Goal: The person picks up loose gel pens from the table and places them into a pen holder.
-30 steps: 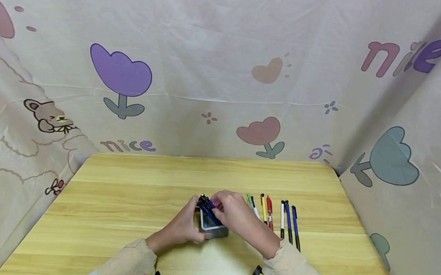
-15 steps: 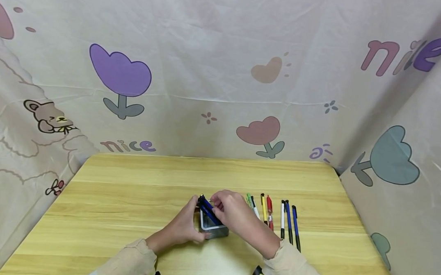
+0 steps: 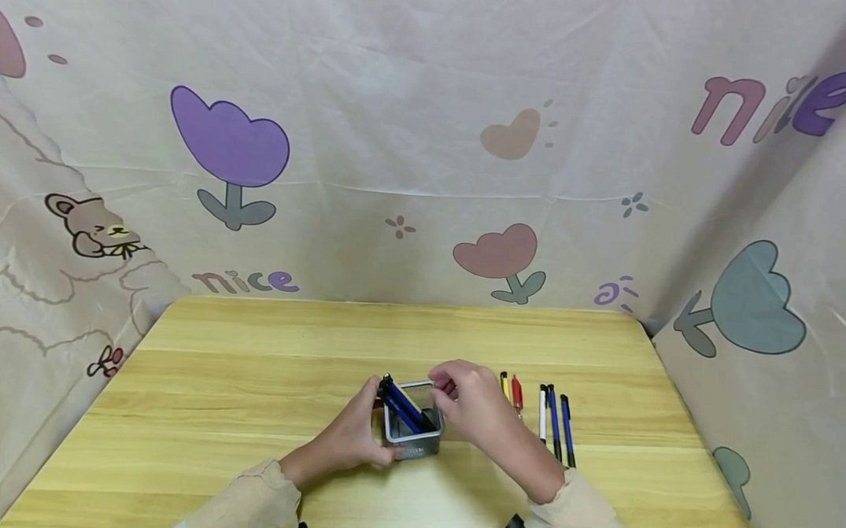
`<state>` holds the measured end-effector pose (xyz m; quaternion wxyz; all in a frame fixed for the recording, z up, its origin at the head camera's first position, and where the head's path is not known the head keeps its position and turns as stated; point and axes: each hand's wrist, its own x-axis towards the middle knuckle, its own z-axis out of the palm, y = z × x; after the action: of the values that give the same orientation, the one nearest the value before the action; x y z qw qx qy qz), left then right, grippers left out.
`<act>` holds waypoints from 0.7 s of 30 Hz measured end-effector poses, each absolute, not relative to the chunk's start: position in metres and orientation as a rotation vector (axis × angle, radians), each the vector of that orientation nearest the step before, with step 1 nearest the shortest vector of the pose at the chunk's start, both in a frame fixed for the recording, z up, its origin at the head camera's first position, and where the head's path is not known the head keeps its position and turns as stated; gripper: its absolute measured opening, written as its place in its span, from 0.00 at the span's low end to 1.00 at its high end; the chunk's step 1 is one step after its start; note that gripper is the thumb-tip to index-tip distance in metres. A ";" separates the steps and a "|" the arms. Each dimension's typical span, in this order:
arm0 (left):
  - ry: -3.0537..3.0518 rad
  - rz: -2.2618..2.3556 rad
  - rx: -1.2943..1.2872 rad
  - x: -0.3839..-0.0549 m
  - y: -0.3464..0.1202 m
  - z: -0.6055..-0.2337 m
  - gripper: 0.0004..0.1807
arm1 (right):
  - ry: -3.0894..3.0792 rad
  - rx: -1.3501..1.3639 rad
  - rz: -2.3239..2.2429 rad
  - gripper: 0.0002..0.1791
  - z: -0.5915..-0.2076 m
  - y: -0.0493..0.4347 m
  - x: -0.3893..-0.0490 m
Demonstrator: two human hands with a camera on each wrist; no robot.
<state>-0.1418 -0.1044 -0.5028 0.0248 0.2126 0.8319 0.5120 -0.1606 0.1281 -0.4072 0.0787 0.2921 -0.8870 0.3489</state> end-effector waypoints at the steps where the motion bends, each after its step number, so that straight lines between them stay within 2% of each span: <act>1: 2.573 1.586 0.654 -0.142 -0.105 -0.503 0.44 | -2.655 0.852 1.047 0.09 -0.407 0.132 -0.161; 14: 2.585 1.562 0.619 -0.142 -0.105 -0.504 0.44 | -2.763 0.485 0.957 0.08 -0.424 0.196 -0.163; 21: 2.579 1.558 0.619 -0.142 -0.105 -0.503 0.44 | -2.871 0.326 0.841 0.12 -0.430 0.236 -0.164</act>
<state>-0.1416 -0.1053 -0.5031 0.0329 0.2012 0.8379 0.5063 -0.1643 0.2360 -0.4303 0.0662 0.1080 -0.9519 0.2789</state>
